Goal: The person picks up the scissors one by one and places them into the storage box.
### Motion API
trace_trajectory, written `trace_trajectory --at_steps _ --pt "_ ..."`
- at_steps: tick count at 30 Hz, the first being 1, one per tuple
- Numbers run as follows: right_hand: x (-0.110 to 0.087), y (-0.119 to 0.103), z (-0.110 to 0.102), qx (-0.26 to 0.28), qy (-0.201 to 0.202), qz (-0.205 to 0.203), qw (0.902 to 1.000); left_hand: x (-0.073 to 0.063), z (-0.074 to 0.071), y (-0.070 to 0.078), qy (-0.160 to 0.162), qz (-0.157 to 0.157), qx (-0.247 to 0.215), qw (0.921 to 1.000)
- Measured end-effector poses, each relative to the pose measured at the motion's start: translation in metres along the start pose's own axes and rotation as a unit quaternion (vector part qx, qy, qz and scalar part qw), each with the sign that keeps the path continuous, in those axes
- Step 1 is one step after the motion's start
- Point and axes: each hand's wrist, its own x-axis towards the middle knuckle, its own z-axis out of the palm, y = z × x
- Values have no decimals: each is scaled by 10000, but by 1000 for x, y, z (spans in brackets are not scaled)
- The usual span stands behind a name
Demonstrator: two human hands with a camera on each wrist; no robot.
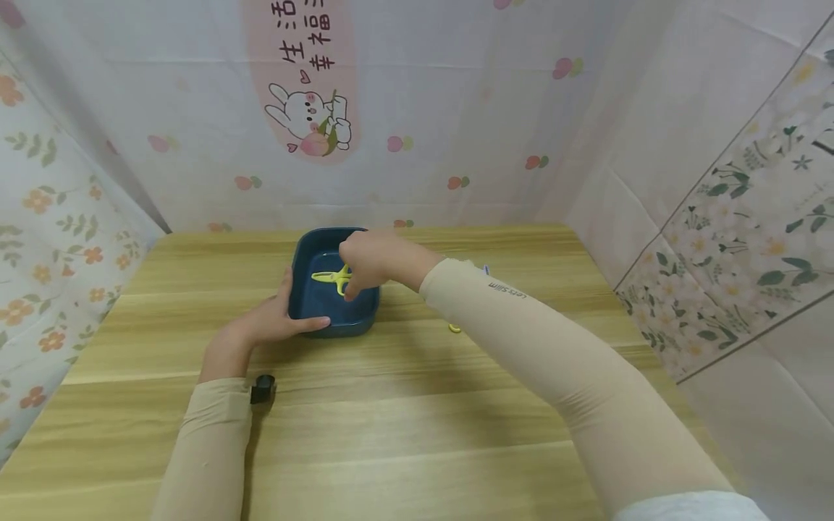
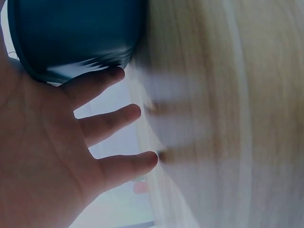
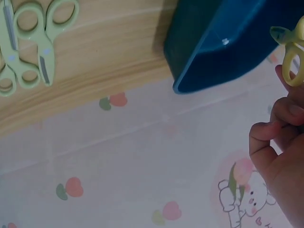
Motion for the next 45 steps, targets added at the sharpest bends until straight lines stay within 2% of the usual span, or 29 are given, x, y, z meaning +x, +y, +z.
trace_trajectory --at_steps 7,16,20,29,38,45 --pt "5 -7 13 81 -88 -154 9998 -1 0 1 -32 64 -46 10000" --pt "7 -8 23 276 -713 -203 9969 -2 -1 1 -35 67 12 10000" --pt "8 -7 26 344 -829 -212 9957 -3 -1 0 -46 45 15 10000" --pt "8 -6 29 291 -723 -152 9968 -1 1 -1 -81 -14 23 10000" --pt "7 -6 34 81 -415 -144 9990 1 1 -2 -79 9 136 9999" --pt "6 3 25 -88 -244 -98 9996 2 1 -4 -50 -74 203 9998"
